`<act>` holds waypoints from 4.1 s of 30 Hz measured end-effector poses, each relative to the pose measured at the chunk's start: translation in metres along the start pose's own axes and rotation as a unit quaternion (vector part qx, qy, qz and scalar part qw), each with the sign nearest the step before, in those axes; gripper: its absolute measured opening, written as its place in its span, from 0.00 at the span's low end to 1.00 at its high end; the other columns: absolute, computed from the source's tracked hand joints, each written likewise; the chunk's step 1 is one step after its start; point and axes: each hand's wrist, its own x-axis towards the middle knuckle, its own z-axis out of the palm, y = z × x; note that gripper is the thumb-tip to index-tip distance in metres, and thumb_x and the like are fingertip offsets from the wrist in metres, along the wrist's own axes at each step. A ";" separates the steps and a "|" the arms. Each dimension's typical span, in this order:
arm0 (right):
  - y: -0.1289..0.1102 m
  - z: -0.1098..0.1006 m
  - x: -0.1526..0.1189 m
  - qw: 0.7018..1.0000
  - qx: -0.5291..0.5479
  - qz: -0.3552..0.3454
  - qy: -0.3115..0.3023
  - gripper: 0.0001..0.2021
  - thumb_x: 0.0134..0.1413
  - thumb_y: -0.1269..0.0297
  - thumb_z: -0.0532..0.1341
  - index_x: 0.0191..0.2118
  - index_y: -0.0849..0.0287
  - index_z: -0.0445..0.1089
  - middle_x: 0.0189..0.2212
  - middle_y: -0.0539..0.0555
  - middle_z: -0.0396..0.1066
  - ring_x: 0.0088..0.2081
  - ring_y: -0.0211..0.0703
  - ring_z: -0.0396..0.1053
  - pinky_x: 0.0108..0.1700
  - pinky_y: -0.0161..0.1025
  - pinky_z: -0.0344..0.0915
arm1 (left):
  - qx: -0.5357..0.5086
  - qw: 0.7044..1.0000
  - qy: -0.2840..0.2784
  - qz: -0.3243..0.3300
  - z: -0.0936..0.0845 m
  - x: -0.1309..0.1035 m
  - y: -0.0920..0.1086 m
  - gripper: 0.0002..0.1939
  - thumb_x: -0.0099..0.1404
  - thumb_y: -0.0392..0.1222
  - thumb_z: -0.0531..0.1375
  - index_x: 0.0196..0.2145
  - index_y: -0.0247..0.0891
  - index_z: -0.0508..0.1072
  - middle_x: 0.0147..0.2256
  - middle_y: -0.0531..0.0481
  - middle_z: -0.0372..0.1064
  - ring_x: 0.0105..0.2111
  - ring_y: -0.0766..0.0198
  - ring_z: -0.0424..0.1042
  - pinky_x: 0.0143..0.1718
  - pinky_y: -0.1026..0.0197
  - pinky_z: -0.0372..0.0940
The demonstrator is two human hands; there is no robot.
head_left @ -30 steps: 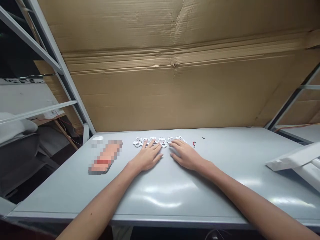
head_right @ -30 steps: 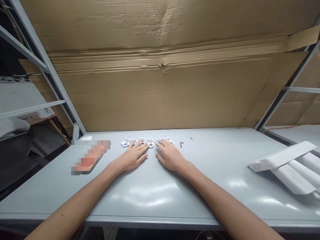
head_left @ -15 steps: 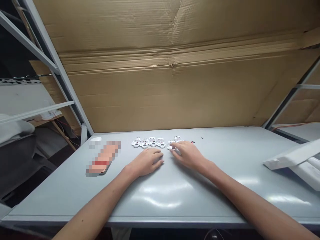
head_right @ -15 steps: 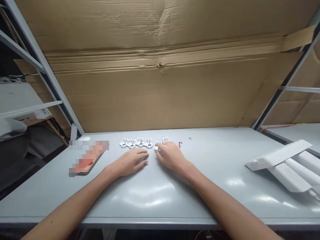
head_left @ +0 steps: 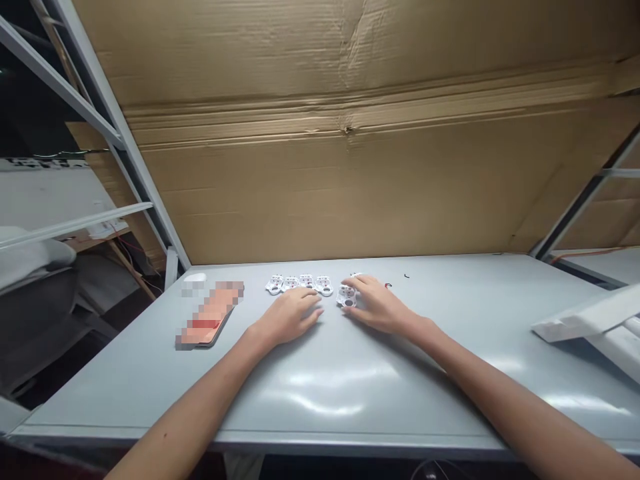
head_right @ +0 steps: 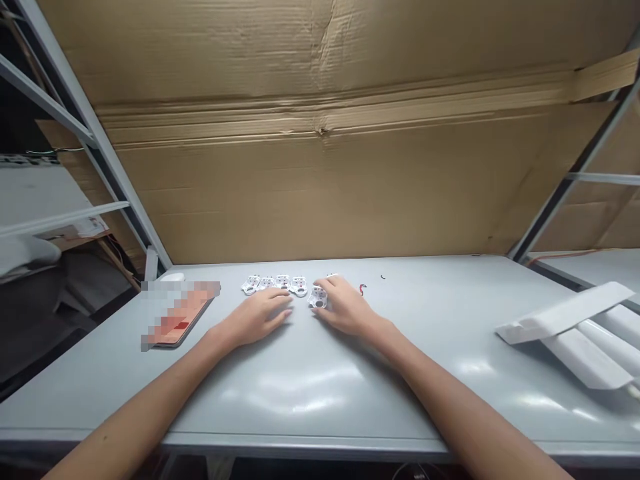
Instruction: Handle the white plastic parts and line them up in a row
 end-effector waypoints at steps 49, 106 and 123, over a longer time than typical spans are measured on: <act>0.005 -0.018 0.007 0.843 0.484 0.233 -0.022 0.18 0.46 0.52 0.70 0.41 0.56 0.75 0.48 0.59 0.74 0.48 0.51 0.73 0.51 0.45 0.70 | 0.010 0.999 -0.022 -0.023 0.002 -0.003 0.008 0.19 0.69 0.51 0.57 0.53 0.38 0.71 0.61 0.37 0.59 0.65 0.45 0.53 0.62 0.43 0.55; -0.010 0.003 0.002 0.992 0.080 -0.079 -0.058 0.13 0.63 0.68 0.54 0.42 0.53 0.77 0.45 0.57 0.76 0.47 0.50 0.72 0.48 0.47 0.67 | -0.013 1.000 -0.006 -0.011 0.009 -0.003 0.003 0.20 0.68 0.50 0.60 0.54 0.41 0.71 0.60 0.40 0.61 0.63 0.47 0.57 0.62 0.45 0.57; -0.015 -0.008 -0.002 0.995 0.024 -0.075 -0.053 0.15 0.56 0.61 0.62 0.49 0.55 0.71 0.43 0.58 0.74 0.44 0.50 0.70 0.45 0.46 0.66 | -0.001 1.000 -0.002 0.009 0.012 -0.002 0.004 0.16 0.70 0.48 0.57 0.53 0.42 0.71 0.55 0.44 0.67 0.62 0.44 0.57 0.62 0.41 0.55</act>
